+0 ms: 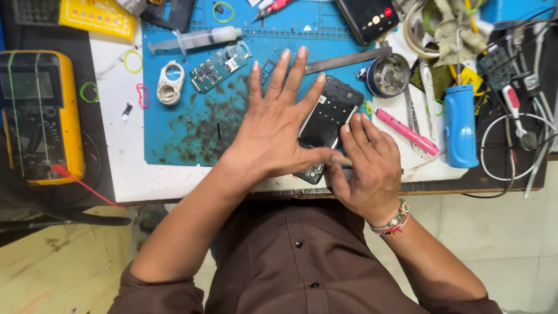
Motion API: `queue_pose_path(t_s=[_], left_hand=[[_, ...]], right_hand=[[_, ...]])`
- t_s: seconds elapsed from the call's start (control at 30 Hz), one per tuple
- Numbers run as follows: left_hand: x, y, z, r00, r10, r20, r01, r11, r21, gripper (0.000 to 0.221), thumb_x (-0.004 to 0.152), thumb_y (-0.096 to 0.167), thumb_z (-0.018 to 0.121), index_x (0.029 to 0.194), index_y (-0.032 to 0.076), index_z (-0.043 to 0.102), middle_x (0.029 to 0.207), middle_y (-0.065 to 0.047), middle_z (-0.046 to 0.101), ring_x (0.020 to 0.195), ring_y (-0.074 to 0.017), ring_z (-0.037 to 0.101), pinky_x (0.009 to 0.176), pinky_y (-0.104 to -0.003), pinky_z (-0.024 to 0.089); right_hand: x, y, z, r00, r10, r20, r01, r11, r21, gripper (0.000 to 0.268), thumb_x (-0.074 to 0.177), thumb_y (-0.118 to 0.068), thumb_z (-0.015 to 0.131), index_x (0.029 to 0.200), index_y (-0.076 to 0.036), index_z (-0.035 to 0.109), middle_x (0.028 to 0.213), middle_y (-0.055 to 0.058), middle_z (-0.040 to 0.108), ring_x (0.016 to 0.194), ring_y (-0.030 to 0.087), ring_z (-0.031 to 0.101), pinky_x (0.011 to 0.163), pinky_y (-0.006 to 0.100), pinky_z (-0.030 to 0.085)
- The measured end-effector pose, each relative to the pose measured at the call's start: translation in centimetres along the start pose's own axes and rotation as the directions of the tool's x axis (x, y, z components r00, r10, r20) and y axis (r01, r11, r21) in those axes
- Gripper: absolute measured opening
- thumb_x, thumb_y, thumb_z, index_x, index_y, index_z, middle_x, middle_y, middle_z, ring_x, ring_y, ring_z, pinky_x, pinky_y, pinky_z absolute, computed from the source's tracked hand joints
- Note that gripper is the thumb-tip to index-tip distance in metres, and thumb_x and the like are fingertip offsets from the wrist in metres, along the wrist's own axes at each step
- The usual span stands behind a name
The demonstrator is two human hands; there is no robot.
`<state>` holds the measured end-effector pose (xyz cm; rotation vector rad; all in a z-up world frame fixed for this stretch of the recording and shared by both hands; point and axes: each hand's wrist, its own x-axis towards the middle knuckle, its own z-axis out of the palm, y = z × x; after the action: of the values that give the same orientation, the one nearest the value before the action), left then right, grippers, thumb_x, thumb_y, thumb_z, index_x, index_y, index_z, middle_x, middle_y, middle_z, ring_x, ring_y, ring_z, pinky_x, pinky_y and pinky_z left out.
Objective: The person uses a pink plastic spudger to pry and separate the screen assembly from the phone's chassis. They then use a blue hot air gun to apply heat to the device's edges and finally wipe the phone's surface with a cloth.
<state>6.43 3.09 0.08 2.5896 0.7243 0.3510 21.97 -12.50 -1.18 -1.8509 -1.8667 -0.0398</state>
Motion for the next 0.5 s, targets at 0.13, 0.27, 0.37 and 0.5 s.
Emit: queue_pose_path(t_s=[0.13,0.27,0.37,0.5], left_hand=[[-0.6,0.6,1.0,0.995,0.012,-0.094,-0.007,0.999,0.046,0.105,0.088,0.082,0.052,0.153,-0.001,0.055,0.166,-0.029,0.019,0.155,-0.0435,0.01,0.12,-0.066,-0.005],[-3.3,0.8,-0.3,0.971,-0.058,-0.232,0.043,0.997,-0.07,0.038,0.103,0.045,0.064,0.114,0.012,0.077,0.162,-0.022,0.044,0.153,-0.0372,0.035,0.128,-0.06,0.011],[-5.9,0.4,-2.0,0.892,-0.247,-0.379,0.145,0.95,-0.278,0.025,0.1,0.034,0.073,0.093,0.011,0.075,0.143,-0.011,0.065,0.134,-0.0286,0.058,0.127,-0.052,0.03],[-7.9,1.8,-2.5,0.868,-0.346,-0.357,0.227,0.915,-0.335,0.034,0.092,0.042,0.082,0.086,0.011,0.072,0.116,-0.003,0.074,0.109,-0.0224,0.067,0.11,-0.046,0.041]], right_hand=[[-0.4,-0.2,-0.1,0.994,0.08,-0.076,-0.073,0.992,0.101,0.036,0.095,-0.013,0.072,0.126,0.004,0.068,0.138,0.026,0.064,0.127,0.041,0.063,0.106,0.047,0.047],[-1.3,-0.1,-0.2,0.958,0.176,-0.226,-0.11,0.954,0.278,0.018,0.096,-0.008,0.077,0.111,0.0,0.071,0.126,0.02,0.071,0.116,0.036,0.069,0.102,0.044,0.054],[-1.9,0.1,-0.1,0.941,0.221,-0.257,-0.115,0.922,0.371,0.014,0.093,-0.007,0.08,0.095,-0.003,0.066,0.113,0.015,0.073,0.113,0.033,0.07,0.096,0.039,0.055],[-2.4,0.4,0.0,0.932,0.261,-0.252,-0.126,0.884,0.45,0.02,0.097,-0.008,0.079,0.089,-0.002,0.062,0.109,0.013,0.073,0.107,0.029,0.071,0.093,0.035,0.054]])
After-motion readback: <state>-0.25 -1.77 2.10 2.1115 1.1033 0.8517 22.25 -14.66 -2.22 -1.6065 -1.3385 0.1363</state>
